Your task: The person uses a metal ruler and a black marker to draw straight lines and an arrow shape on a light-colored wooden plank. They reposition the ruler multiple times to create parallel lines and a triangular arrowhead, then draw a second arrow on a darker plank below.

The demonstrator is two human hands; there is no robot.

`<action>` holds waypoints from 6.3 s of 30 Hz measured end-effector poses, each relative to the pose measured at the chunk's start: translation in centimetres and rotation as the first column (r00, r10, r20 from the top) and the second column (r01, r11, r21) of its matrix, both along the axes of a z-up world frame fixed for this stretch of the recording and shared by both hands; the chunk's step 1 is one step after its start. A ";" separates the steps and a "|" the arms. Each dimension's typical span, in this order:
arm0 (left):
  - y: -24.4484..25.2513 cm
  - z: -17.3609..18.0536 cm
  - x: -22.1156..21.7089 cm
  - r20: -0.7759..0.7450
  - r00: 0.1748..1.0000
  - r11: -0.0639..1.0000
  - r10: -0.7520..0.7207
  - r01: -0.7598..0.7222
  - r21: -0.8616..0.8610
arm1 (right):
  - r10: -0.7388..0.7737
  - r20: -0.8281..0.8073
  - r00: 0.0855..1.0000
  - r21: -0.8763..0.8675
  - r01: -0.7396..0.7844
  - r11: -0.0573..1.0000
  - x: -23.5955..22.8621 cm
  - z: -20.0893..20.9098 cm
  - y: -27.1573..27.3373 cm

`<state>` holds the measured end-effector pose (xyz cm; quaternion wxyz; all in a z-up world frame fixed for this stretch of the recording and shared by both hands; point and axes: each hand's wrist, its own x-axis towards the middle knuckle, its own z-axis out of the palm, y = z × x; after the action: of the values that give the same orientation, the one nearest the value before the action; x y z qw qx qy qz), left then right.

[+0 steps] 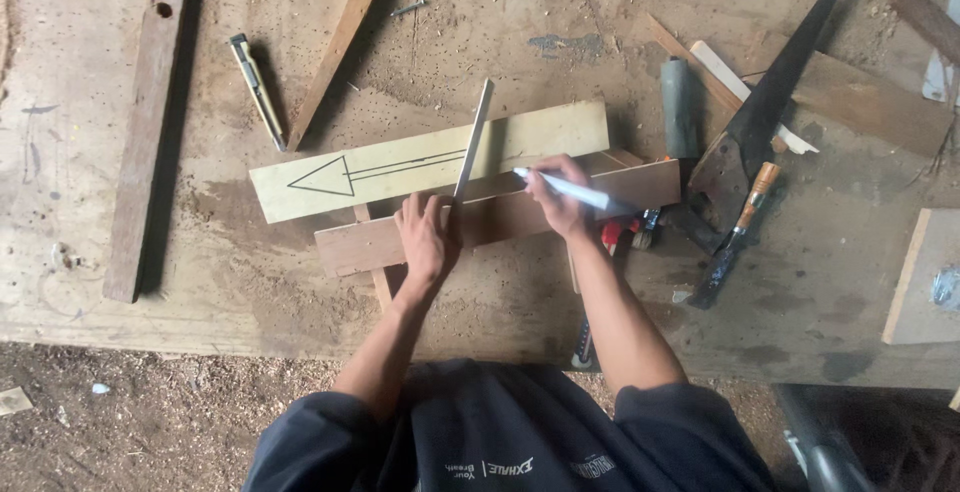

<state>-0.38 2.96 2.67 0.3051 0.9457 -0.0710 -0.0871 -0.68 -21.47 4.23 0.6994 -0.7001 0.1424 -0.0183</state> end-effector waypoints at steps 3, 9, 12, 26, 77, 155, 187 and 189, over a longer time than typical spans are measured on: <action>3.0 1.3 0.2 -0.184 0.981 0.990 -0.063 0.038 -0.137 | -0.006 0.203 0.979 -0.175 0.043 0.984 -3.7 2.5 0.3; 5.7 3.3 0.5 -0.099 0.941 0.944 -0.323 0.314 -0.099 | 0.151 0.192 0.970 -0.332 -0.081 0.940 -8.6 1.7 1.2; 3.4 3.1 0.2 -0.222 0.902 0.927 -0.371 0.374 -0.033 | 0.270 0.285 0.919 -0.735 0.029 0.677 -10.1 0.4 3.0; -1.3 4.9 -0.2 -0.138 0.757 0.765 -0.638 0.644 0.000 | 0.176 0.190 0.966 -0.866 0.080 0.493 -12.2 -0.2 3.6; 10.2 5.5 -10.5 0.038 0.788 0.769 -0.615 0.588 0.250 | 0.319 0.209 0.924 -0.723 -0.074 0.687 -9.6 -1.6 11.1; 5.2 4.6 -11.6 -0.102 0.884 0.841 -0.456 0.465 0.277 | 0.369 0.218 0.904 -0.696 -0.122 0.708 -9.3 -2.4 8.7; 5.2 4.2 -9.8 -0.095 0.909 0.864 -0.406 0.416 0.285 | 0.306 0.282 0.909 -0.700 -0.023 0.714 -9.3 -3.6 10.0; 5.3 4.3 -9.0 -0.067 0.915 0.880 -0.399 0.402 0.252 | 0.295 0.248 0.923 -0.760 -0.004 0.650 -9.0 -3.8 10.2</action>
<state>-9.36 8.23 7.00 0.1540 0.9418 -0.2507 -0.1630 -9.67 -11.24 0.40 0.3631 -0.9189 -0.0637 -0.1405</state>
